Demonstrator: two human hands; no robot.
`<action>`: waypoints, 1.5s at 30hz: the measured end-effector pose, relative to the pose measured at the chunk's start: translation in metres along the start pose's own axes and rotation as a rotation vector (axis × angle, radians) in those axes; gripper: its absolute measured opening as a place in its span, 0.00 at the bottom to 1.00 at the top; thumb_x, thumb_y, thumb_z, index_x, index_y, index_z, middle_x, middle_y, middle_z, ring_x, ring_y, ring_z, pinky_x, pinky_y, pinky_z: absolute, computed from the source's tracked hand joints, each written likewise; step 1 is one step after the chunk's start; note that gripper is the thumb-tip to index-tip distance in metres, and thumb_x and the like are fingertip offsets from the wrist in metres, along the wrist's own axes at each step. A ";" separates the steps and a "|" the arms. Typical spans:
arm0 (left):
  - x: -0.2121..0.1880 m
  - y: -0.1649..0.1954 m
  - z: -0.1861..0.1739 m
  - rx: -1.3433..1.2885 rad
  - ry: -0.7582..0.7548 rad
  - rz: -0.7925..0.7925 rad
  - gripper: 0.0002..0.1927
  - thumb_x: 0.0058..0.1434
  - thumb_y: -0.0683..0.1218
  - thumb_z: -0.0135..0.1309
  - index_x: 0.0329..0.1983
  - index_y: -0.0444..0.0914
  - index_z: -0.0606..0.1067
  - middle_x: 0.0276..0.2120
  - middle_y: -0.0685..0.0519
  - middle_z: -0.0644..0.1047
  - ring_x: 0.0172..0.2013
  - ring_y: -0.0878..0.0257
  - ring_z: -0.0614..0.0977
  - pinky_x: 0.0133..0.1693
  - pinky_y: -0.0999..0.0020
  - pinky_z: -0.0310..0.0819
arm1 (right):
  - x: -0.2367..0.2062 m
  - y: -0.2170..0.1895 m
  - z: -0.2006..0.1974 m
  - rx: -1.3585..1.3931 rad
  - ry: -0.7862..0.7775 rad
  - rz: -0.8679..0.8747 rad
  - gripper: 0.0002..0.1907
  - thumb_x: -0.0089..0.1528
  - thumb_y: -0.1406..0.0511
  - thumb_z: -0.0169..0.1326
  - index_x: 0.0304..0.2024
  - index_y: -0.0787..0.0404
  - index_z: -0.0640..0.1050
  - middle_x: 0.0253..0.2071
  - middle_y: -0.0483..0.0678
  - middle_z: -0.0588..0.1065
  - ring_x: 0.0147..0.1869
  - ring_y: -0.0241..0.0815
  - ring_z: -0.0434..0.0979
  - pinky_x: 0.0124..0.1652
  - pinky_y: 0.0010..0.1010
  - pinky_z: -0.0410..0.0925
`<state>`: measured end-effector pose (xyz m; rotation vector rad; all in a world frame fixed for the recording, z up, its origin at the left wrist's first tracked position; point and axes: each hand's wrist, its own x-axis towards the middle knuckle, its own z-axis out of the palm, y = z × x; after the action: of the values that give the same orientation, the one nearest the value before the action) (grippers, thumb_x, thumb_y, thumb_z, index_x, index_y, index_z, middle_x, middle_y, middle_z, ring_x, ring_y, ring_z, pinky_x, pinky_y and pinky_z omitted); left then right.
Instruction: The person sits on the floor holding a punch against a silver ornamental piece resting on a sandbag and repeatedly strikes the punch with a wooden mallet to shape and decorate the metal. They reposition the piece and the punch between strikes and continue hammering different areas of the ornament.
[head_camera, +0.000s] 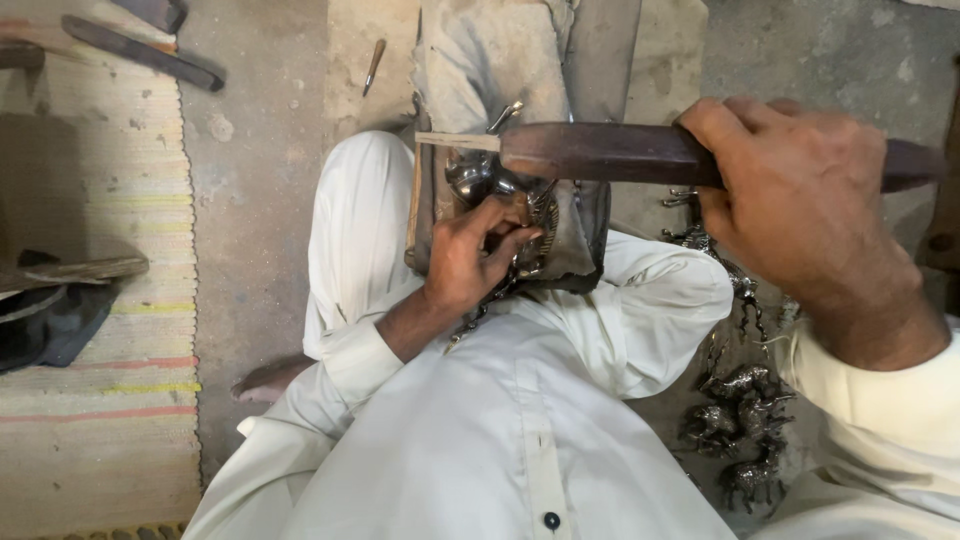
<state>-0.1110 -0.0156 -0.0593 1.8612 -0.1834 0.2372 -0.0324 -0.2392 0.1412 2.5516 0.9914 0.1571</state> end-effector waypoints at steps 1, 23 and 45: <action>-0.003 0.000 0.000 0.007 0.016 0.007 0.12 0.60 0.40 0.67 0.44 0.36 0.76 0.32 0.49 0.84 0.31 0.62 0.88 0.32 0.68 0.80 | 0.003 -0.002 -0.001 0.011 -0.057 -0.010 0.15 0.58 0.65 0.62 0.48 0.51 0.81 0.32 0.43 0.80 0.32 0.41 0.81 0.32 0.32 0.70; 0.003 0.000 -0.008 0.007 -0.108 0.094 0.15 0.60 0.38 0.65 0.48 0.35 0.75 0.41 0.47 0.84 0.40 0.55 0.88 0.40 0.64 0.83 | -0.016 -0.005 0.009 0.199 -0.054 0.079 0.12 0.56 0.66 0.64 0.42 0.56 0.79 0.29 0.47 0.78 0.30 0.44 0.79 0.31 0.36 0.69; 0.036 0.009 -0.015 0.201 -0.517 0.206 0.19 0.59 0.40 0.64 0.54 0.40 0.77 0.33 0.46 0.83 0.35 0.51 0.86 0.37 0.57 0.78 | -0.099 -0.013 0.085 0.408 -0.099 0.365 0.24 0.52 0.66 0.65 0.51 0.55 0.77 0.38 0.52 0.77 0.42 0.57 0.79 0.40 0.46 0.71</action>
<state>-0.0791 -0.0043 -0.0373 2.0749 -0.7315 -0.0951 -0.0934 -0.3239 0.0619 3.0614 0.5544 -0.0815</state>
